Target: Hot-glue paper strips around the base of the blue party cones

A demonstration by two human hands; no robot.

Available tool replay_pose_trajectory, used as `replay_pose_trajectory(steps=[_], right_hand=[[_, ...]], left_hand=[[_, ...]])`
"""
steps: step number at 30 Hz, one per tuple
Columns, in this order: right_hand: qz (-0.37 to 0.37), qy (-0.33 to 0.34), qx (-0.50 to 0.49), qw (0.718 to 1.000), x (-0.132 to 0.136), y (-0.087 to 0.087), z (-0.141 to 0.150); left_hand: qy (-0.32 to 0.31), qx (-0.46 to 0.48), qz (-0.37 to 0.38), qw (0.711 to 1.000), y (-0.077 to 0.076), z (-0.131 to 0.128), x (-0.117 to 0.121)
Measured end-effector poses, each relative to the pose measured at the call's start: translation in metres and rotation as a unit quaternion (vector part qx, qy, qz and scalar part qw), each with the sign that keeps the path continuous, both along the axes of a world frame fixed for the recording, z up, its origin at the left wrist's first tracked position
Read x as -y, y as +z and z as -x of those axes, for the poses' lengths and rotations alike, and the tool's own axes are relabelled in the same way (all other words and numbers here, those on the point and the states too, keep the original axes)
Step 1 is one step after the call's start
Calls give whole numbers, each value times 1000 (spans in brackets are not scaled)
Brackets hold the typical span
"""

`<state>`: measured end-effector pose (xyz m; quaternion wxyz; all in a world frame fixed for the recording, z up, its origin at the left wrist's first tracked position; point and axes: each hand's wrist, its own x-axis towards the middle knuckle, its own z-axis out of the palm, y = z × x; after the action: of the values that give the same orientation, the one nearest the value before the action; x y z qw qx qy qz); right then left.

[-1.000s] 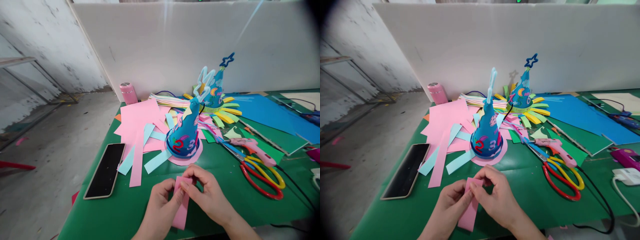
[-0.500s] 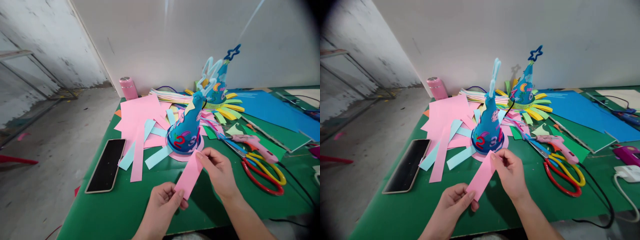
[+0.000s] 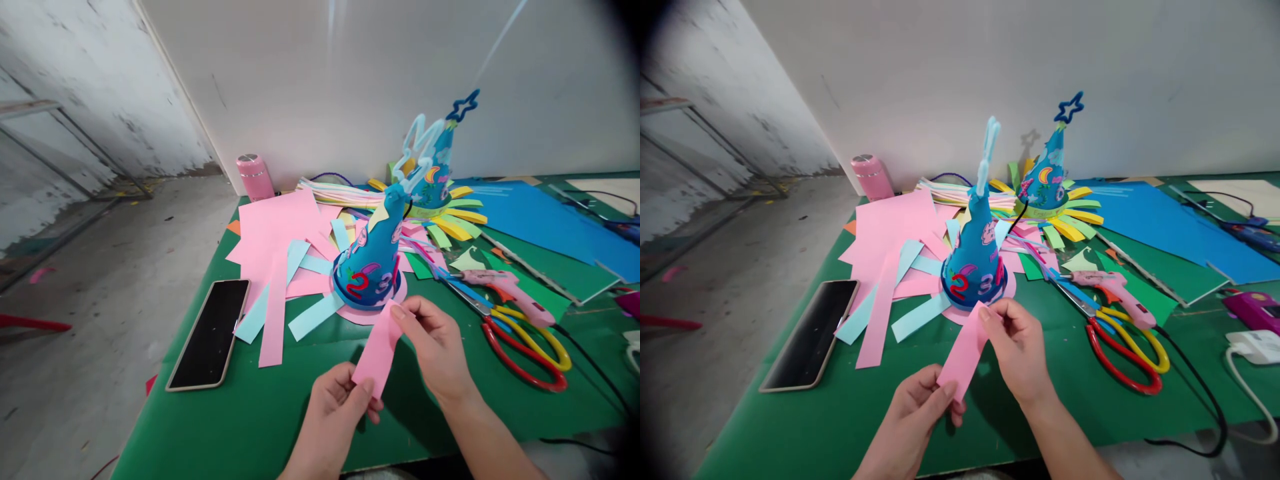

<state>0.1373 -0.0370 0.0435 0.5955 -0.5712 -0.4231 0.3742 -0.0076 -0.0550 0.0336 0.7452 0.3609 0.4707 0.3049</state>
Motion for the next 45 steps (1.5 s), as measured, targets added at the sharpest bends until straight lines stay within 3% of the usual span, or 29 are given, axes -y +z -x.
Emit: replay_pose_trajectory(steps=[10, 21, 26, 34, 41, 45], right_hand=[[-4, 2, -32, 999, 1, -5, 1], [-14, 2, -58, 998, 0, -8, 1], [-1, 14, -69, 997, -1, -8, 1], [27, 69, -64, 995, 1, -1, -3], [26, 72, -71, 995, 3, -5, -5], [26, 108, -99, 989, 12, -8, -12]], left_hand=[[76, -52, -78, 993, -2, 6, 7], [75, 25, 8, 997, -5, 7, 5], [48, 11, 19, 999, -4, 9, 5], [3, -48, -57, 997, 1, 11, 2], [-80, -109, -80, 988, -3, 19, 6], [-129, -152, -159, 967, 4, 21, 9]])
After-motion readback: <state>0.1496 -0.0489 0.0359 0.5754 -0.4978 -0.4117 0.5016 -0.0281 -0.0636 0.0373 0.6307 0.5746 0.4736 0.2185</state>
